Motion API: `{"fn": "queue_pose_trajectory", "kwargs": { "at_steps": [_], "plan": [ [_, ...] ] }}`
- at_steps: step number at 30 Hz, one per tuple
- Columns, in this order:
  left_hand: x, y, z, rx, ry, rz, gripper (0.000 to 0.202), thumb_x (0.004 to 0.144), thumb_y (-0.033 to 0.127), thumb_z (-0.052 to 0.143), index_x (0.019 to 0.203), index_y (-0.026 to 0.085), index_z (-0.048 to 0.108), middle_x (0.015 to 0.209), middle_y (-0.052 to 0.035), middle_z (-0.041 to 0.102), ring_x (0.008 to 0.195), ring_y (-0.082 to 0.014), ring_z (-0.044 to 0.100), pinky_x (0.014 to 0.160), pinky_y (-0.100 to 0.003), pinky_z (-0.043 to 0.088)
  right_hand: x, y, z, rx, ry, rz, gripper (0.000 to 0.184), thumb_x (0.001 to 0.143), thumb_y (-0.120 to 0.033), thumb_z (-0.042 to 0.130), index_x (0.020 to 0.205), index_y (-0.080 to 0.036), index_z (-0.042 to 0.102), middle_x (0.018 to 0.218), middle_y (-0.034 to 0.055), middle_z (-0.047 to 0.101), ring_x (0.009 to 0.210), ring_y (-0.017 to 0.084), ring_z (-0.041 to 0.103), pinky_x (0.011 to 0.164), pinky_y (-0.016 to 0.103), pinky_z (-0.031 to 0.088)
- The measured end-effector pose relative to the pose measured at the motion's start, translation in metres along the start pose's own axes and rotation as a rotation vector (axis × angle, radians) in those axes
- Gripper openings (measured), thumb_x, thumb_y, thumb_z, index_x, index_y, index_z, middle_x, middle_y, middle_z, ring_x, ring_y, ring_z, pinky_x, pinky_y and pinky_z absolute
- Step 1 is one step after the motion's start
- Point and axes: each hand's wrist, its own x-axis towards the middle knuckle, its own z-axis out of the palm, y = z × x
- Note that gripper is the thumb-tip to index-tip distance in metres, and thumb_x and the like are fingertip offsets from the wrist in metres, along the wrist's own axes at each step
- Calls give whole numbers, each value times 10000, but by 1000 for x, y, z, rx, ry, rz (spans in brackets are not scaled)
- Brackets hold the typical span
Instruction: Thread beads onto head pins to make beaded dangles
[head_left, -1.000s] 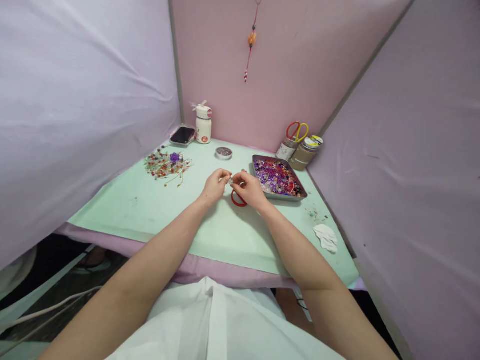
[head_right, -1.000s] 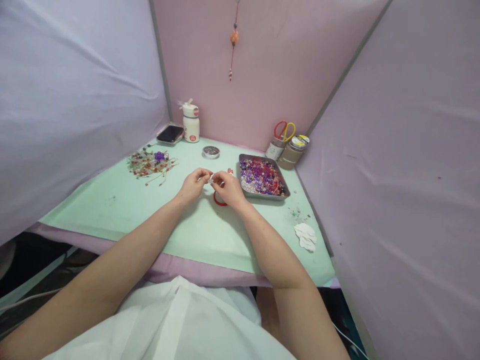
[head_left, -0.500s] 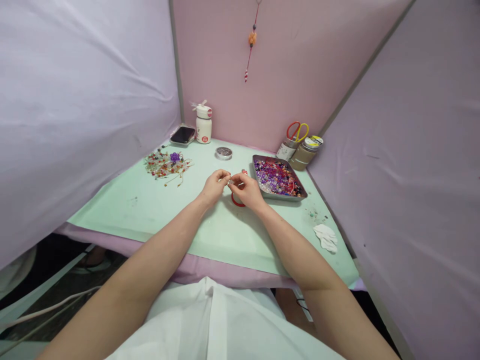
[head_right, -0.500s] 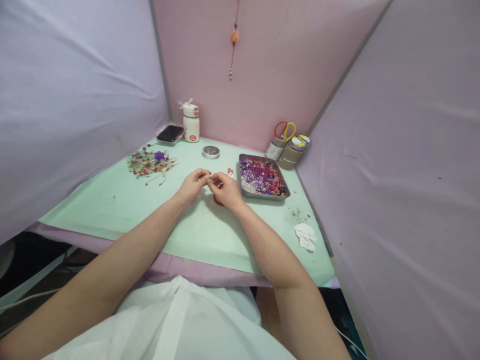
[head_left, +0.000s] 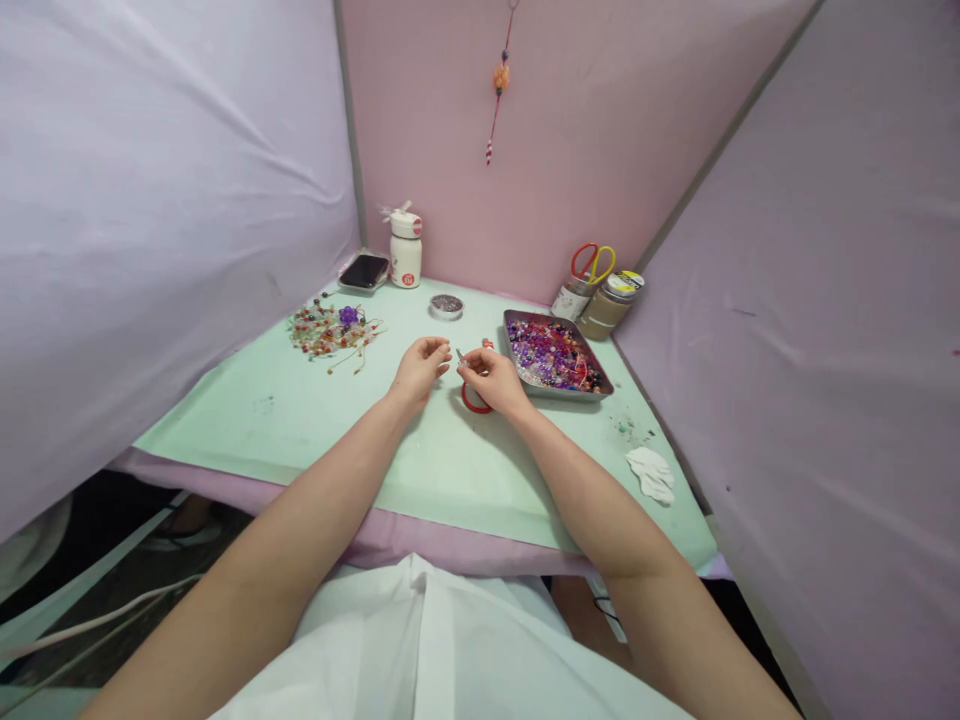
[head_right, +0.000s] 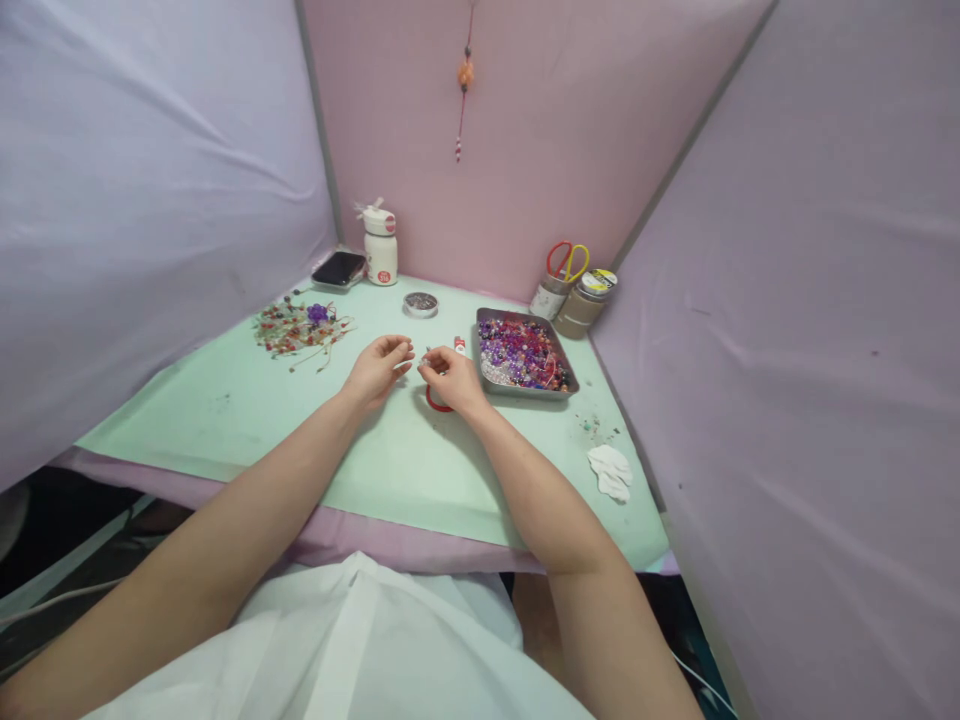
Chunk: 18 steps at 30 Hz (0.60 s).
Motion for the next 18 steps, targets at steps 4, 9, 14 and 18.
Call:
{"fn": "queue_pose_trajectory", "kwargs": {
  "at_steps": [4,9,14,18],
  "plan": [
    [2,-2,-1,152,40,28,156,638,245,675,740,189,571,787,-6,577,747,-126,533,730,-283,416,3,1,-2,52,45,22,182,703,-344,630,806,-195,618,765,21,659,709,151,595,737,315,489],
    [-2,-2,-1,300,-40,-19,148,611,313,699,662,183,651,677,-24,617,667,-155,520,659,-294,383,3,3,-3,55,60,24,215,713,-364,635,857,-204,631,803,27,672,736,160,605,750,326,497],
    [-5,1,0,357,-10,94,138,622,304,702,653,169,706,676,-43,662,688,-185,566,694,-304,410,2,2,-3,21,78,5,197,726,-359,629,841,-200,628,791,31,671,720,158,604,734,318,497],
    [0,-3,-2,421,-9,223,138,635,285,711,719,177,729,800,-69,706,798,-207,616,803,-322,435,1,0,-3,-16,77,-15,164,732,-333,621,830,-202,636,756,24,672,704,159,615,734,322,501]
  ]
}}
